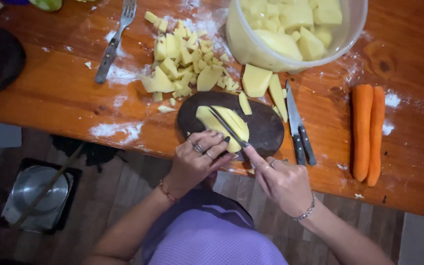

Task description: Dicing peeled potatoes on a cutting board using a knife

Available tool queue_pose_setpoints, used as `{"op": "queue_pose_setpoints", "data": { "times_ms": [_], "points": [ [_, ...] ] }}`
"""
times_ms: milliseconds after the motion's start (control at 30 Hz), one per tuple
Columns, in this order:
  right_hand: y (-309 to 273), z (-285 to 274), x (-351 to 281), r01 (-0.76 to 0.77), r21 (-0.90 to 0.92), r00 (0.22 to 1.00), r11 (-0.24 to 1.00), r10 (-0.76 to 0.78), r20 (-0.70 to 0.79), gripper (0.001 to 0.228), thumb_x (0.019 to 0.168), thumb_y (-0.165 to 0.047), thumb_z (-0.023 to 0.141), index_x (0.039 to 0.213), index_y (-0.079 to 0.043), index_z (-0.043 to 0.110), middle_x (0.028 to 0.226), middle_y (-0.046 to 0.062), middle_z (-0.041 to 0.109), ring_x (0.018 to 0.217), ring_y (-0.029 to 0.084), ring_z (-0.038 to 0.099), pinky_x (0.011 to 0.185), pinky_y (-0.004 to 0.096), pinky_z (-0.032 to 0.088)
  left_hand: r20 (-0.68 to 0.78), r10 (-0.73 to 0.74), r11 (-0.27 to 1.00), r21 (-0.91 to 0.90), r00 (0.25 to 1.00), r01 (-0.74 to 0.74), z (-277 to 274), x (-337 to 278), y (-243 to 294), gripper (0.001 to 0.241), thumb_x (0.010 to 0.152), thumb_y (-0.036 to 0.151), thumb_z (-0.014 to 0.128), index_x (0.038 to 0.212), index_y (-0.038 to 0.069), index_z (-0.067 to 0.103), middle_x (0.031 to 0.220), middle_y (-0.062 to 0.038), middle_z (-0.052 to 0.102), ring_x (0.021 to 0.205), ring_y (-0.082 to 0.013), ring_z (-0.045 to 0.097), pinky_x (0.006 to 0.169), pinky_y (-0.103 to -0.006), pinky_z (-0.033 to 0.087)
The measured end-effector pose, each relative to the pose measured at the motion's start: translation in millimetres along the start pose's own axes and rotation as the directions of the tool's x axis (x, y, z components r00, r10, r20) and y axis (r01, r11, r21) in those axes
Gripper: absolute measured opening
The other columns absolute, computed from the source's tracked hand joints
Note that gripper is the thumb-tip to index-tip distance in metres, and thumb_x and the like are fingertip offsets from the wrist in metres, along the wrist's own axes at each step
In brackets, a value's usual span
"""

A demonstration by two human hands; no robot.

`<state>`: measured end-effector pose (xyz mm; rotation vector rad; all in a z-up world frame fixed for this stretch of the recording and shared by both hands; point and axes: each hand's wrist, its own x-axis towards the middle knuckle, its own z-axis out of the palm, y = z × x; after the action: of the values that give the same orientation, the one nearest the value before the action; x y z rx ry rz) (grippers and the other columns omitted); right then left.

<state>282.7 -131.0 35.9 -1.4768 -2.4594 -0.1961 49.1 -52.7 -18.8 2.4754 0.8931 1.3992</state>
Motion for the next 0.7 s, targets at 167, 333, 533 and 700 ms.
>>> {"op": "queue_pose_setpoints", "data": {
  "times_ms": [167, 333, 533, 700],
  "points": [
    [-9.4, -1.6, 21.7, 0.019, -0.116, 0.997, 0.993, -0.01, 0.082, 0.047, 0.104, -0.025, 0.063, 0.15, -0.023, 0.055, 0.065, -0.005, 0.049, 0.047, 0.011, 0.051, 0.039, 0.033, 0.041, -0.033, 0.01, 1.0, -0.027, 0.999, -0.011, -0.9, 2.3, 0.7, 0.021, 0.092, 0.023, 0.085, 0.098, 0.005, 0.075, 0.105, -0.009, 0.073, 0.102, -0.026, 0.07, 0.1, -0.0399, 0.059],
    [-11.4, -12.1, 31.7, 0.05, -0.184, 0.978, 0.982, -0.011, 0.21, 0.052, 0.102, -0.03, 0.062, 0.153, -0.024, 0.052, 0.063, -0.006, 0.05, 0.049, 0.011, 0.057, 0.036, 0.034, 0.039, -0.074, 0.019, 0.997, -0.068, 0.997, -0.024, -3.2, 3.4, 0.0, 0.019, 0.093, 0.018, 0.083, 0.098, 0.003, 0.073, 0.103, -0.01, 0.072, 0.1, -0.0269, 0.07, 0.1, -0.0428, 0.06],
    [-10.3, -13.2, 40.9, 0.157, -0.293, 0.924, 0.943, -0.035, 0.381, 0.066, 0.096, -0.026, 0.06, 0.159, -0.021, 0.041, 0.061, -0.005, 0.051, 0.047, 0.016, 0.061, 0.035, 0.038, 0.037, -0.04, 0.028, 0.992, -0.122, 0.999, -0.032, -4.6, -0.4, -4.2, 0.012, 0.094, 0.014, 0.082, 0.096, 0.004, 0.076, 0.105, -0.01, 0.074, 0.1, -0.0241, 0.07, 0.102, -0.0443, 0.059],
    [-16.1, -10.3, 36.5, 0.052, -0.214, 0.955, 0.975, 0.014, 0.298, 0.06, 0.093, -0.023, 0.052, 0.154, -0.025, 0.05, 0.067, 0.001, 0.065, 0.057, 0.023, 0.068, 0.05, 0.039, 0.057, -0.177, 0.011, 1.0, 0.007, 0.984, -0.01, 16.3, -9.4, -3.4, 0.009, 0.088, 0.021, 0.082, 0.09, 0.013, 0.078, 0.088, -0.003, 0.076, 0.086, -0.0206, 0.074, 0.097, -0.0366, 0.062]
  ]
}}
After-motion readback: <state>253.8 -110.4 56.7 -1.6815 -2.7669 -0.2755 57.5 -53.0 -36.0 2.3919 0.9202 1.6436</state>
